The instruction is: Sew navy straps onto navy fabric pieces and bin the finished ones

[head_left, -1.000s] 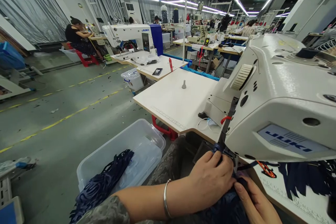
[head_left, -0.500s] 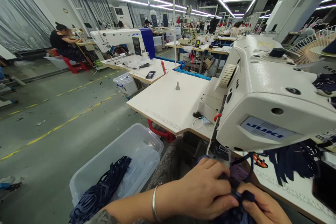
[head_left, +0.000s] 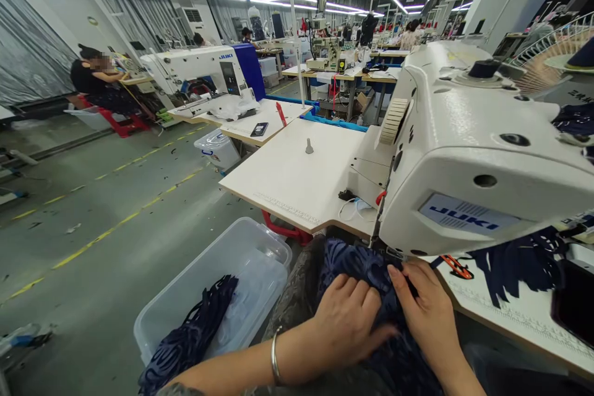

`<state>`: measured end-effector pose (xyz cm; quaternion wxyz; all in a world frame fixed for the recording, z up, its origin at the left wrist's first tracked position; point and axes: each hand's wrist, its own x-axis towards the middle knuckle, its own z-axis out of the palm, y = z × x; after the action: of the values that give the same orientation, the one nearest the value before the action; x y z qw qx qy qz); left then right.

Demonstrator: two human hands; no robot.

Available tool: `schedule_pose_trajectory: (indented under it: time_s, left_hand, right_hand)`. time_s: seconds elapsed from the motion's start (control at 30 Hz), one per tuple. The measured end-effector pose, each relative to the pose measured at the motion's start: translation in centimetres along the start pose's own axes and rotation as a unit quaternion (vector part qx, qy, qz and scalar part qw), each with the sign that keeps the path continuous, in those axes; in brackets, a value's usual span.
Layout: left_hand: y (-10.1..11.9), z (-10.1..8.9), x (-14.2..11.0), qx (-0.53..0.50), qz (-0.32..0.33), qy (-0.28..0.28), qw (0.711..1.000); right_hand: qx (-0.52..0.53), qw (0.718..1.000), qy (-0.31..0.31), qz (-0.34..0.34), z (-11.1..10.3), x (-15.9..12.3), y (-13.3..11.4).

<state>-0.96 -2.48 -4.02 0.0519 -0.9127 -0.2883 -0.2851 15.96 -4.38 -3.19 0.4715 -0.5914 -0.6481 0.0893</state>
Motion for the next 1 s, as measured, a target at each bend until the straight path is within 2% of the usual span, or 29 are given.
schedule_pose_trajectory:
  time_s: [0.07,0.17,0.27,0.33,0.4,0.47,0.57,0.63,0.7,0.77,0.83,0.9,1.0]
  left_hand:
    - [0.0,0.7,-0.3,0.025,-0.007,-0.029,0.999]
    - [-0.2,1.4,0.0,0.042,-0.018,-0.021,0.999]
    - [-0.1,1.1,0.6,0.047,-0.031,-0.026,0.998]
    - [0.1,0.6,0.8,0.043,-0.018,-0.030,0.998]
    - [0.2,0.0,0.8,0.034,0.015,-0.042,0.998]
    - [0.3,-0.7,0.8,0.027,0.048,-0.054,0.997]
    - [0.1,-1.6,1.2,0.018,0.077,-0.037,0.996]
    - [-0.3,-2.1,1.9,0.004,0.102,-0.034,0.994]
    - [-0.7,-2.5,2.8,-0.022,0.116,-0.064,0.991]
    - [-0.8,-2.7,3.6,-0.048,0.100,-0.102,0.989]
    - [-0.8,-2.8,4.0,-0.060,0.077,-0.114,0.989]
    - [-0.5,-2.7,4.1,-0.053,0.059,-0.112,0.991]
    - [0.0,-2.2,3.7,-0.018,0.038,-0.098,0.994]
  right_hand:
    - [0.004,1.000,0.004,0.012,0.0,-0.1,-0.2]
    - [0.004,1.000,0.014,0.005,0.0,-0.2,-0.1]
    - [0.007,1.000,-0.007,-0.013,0.0,-0.4,0.2]
    - [0.005,1.000,0.000,-0.003,0.1,-0.7,0.4]
    - [0.000,0.998,0.046,0.049,0.3,-1.0,0.5]
    - [0.017,0.986,0.086,0.142,0.7,-1.3,0.6]
    - [0.114,0.956,0.097,0.252,1.1,-1.2,0.7]
    - [0.191,0.935,0.095,0.282,1.2,-0.9,0.7]
    - [0.255,0.914,0.088,0.303,1.1,-0.3,0.7]
    - [0.288,0.900,0.084,0.316,0.8,0.4,0.9]
    - [0.285,0.902,0.091,0.312,0.5,1.1,1.3]
    - [0.256,0.916,0.078,0.298,0.1,1.8,1.9]
    - [0.174,0.941,0.004,0.291,-0.3,2.5,3.1]
